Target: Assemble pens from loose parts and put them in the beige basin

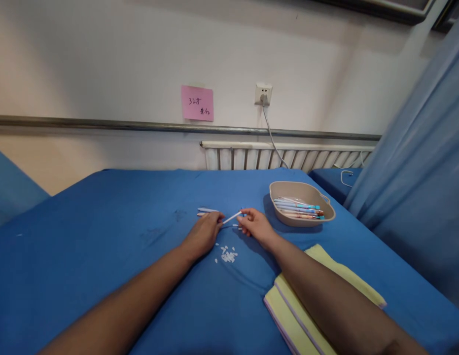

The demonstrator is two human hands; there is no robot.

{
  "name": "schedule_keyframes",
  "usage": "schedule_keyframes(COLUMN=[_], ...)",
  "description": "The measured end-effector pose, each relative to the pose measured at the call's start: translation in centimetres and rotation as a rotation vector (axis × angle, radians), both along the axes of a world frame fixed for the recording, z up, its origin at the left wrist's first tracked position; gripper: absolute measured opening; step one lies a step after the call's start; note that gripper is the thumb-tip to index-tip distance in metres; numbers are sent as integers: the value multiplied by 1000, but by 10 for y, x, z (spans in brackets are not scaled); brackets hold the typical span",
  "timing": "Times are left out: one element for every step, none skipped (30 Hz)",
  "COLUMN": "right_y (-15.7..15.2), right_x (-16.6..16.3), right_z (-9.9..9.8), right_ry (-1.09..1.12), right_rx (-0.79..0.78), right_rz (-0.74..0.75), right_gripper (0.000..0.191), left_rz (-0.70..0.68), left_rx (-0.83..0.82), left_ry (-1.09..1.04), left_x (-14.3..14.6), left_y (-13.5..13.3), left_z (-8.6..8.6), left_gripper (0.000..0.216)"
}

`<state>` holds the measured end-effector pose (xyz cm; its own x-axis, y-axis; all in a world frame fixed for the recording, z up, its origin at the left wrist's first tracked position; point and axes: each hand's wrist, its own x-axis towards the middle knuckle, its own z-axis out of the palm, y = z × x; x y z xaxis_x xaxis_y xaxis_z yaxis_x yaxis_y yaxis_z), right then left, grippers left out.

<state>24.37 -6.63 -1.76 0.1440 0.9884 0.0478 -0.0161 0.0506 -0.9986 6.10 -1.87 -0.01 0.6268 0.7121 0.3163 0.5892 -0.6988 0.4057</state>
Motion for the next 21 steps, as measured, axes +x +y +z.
schedule_keyframes(right_y=[-1,-3,-4,-4,-5,-5,-4,-4,-4,-4,-4,-3,-3,-3,-3,-3,-3,-3,-2,-2,-1], right_x=[-2,-4,-5,-6,-6,-6,-5,-3,-2,0,1,1,2,2,2,2,2,2,2,3,4], right_z=[1,1,1,2,2,2,3,4,5,6,7,7,7,7,7,6,6,5,5,5,5], right_ry=[8,11,11,10,10,12,12,12,11,14,22,35,49,63,73,80,85,90,96,104,115], right_rx=[22,44,63,76,86,93,98,102,105,110,116,122,129,135,140,144,146,147,146,144,141], right_rz=[49,82,94,84,60,29,-3,-31,-55,-77,-96,-110,-122,-131,-137,-142,-146,-152,-161,-170,-181], right_gripper=[35,33,31,30,31,32,33,35,36,37,38,38,37,36,35,34,34,33,32,32,32], left_rz=[-35,-74,-111,-137,-144,-129,-86,-29,34,86,116,131,136,136,134,133,129,124,117,109,95], left_rx=[-16,-39,-62,-75,-74,-56,-17,30,59,66,73,91,110,131,149,160,160,149,126,92,50], left_ry=[-9,-14,-19,-26,-34,-41,-46,-36,-5,45,91,138,178,208,225,229,221,205,178,142,99], left_x=[2,4,4,4,3,0,-4,-9,-14,-18,-22,-24,-26,-26,-26,-25,-25,-24,-23,-22,-21], left_y=[-3,-6,-7,-7,-4,1,7,14,21,28,34,38,40,41,41,41,40,39,37,36,34], left_z=[0,0,0,0,1,1,1,1,2,2,2,2,1,1,1,1,1,1,1,1,1], left_gripper=[21,20,21,22,23,24,25,26,26,25,24,24,24,24,25,25,24,23,23,24,24])
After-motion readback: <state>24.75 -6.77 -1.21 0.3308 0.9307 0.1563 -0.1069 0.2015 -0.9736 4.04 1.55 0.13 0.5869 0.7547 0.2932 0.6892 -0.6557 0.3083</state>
